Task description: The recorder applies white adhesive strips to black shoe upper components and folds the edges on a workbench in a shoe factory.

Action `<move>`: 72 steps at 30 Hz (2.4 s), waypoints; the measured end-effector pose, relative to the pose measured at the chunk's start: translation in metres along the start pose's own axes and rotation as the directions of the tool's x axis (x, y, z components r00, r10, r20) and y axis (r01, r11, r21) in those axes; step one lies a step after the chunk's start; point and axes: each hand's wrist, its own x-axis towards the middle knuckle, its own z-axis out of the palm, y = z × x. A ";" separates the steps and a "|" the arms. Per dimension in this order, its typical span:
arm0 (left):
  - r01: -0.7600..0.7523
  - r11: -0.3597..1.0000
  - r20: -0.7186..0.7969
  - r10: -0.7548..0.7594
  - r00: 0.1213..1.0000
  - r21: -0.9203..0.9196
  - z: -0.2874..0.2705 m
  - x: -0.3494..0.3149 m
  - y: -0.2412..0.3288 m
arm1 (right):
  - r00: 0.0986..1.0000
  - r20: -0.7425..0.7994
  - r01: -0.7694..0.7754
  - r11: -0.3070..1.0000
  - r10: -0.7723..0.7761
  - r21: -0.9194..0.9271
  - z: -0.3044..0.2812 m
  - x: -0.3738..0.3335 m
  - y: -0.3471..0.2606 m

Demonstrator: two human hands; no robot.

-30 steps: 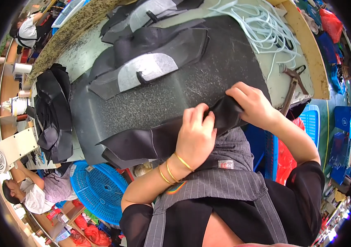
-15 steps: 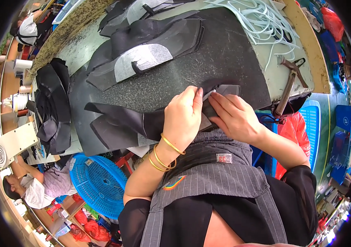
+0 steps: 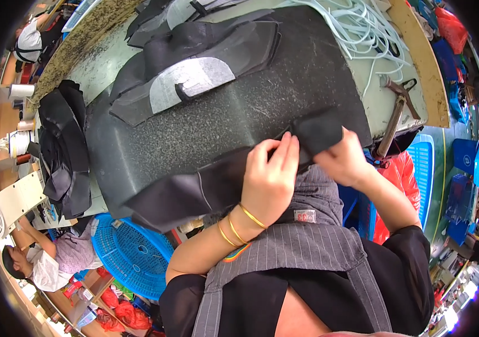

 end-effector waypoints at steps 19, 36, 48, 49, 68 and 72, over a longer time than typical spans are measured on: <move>-0.104 0.972 0.137 0.076 0.988 0.211 0.005 -0.002 0.005 | 0.965 -0.104 -0.221 0.961 0.240 0.165 -0.017 0.037 0.001; -0.159 0.936 0.181 0.105 0.978 0.315 0.009 -0.006 0.004 | 0.973 -0.109 -0.179 0.966 0.202 0.187 -0.013 0.040 0.008; -0.080 0.930 0.293 -0.031 0.956 0.359 0.015 0.013 0.016 | 0.947 -0.266 0.034 0.881 -0.179 -0.473 -0.020 0.040 0.011; -0.069 0.926 0.285 -0.043 0.958 0.371 0.014 0.013 0.013 | 0.939 -0.287 0.009 0.850 -0.188 -0.527 -0.022 0.038 0.005; -0.172 0.985 0.216 0.166 0.962 0.008 -0.103 -0.062 -0.054 | 0.791 0.373 0.538 0.842 -0.485 -0.048 0.067 0.045 -0.071; -0.019 0.952 0.430 -0.121 0.895 0.307 -0.199 -0.049 -0.096 | 0.794 0.390 0.580 0.772 -0.466 -0.260 0.078 0.042 -0.092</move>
